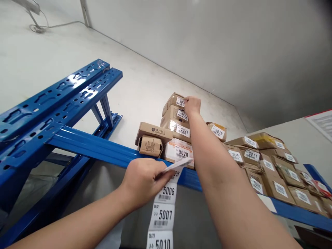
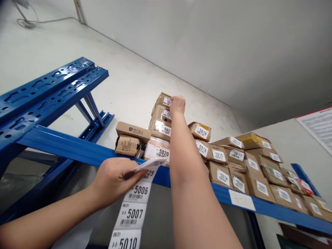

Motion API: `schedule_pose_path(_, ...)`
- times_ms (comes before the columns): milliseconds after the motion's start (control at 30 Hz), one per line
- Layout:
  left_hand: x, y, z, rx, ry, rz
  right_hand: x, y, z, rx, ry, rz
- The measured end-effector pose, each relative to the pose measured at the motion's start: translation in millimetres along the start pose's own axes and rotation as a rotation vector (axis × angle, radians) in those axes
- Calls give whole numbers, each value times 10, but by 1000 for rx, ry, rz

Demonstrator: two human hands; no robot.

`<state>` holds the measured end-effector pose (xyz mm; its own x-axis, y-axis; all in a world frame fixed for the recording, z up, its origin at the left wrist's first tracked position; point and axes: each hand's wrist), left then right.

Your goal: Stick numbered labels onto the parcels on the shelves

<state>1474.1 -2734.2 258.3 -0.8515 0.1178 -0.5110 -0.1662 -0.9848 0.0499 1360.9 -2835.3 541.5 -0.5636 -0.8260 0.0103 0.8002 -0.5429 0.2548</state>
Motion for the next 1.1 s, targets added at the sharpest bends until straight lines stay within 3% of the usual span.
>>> schedule_pose_path(167,13,6,-29,48,-8,-16,-12,3,-21,-4,22,-23)
schedule_pose_path(367,17,-15,-52,75,9,-61,-84,-90,-95,32,-28,-282)
schedule_pose_path(467,10,-26,-41,76,-31,-88,-33,-94,-89,-39,-14,-265)
schedule_pose_path(533,12,-43,-35,62,-77,-115,-4,-177,-192,-13,10,-117)
schedule_pose_path(633,50,-85,-34,2,-195,-235,-1,-510,-655,45,-27,374)
schedule_pose_path(667,77,-100,-35,-18,-236,-292,0,-660,-883,-100,-62,543)
schedule_pose_path(733,156,-122,-41,-44,-307,-397,23,-959,-1383,-551,-144,786)
schedule_pose_path(767,206,-127,-47,-62,-327,-437,47,-1087,-1624,-702,-163,847)
schedule_pose_path(800,262,-129,-53,-90,-333,-467,78,-1194,-1841,-740,-138,892)
schedule_pose_path(900,442,-116,-76,-173,-372,-554,188,-1382,-2287,-611,-44,1025)
schedule_pose_path(1033,657,-113,-93,-135,-694,-831,281,-1455,-2501,-558,58,1130)
schedule_pose_path(1100,743,-139,-85,-116,-772,-874,280,-1472,-2551,-542,128,1143)
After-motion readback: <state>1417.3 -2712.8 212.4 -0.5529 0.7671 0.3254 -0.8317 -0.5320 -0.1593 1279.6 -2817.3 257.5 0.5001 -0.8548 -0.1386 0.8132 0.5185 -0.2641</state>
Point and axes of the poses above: each hand's wrist, its own z-axis towards the middle knuckle, its own y-axis out of the palm, x = y × z, and after that the axes turned 9 degrees about y, right-handed
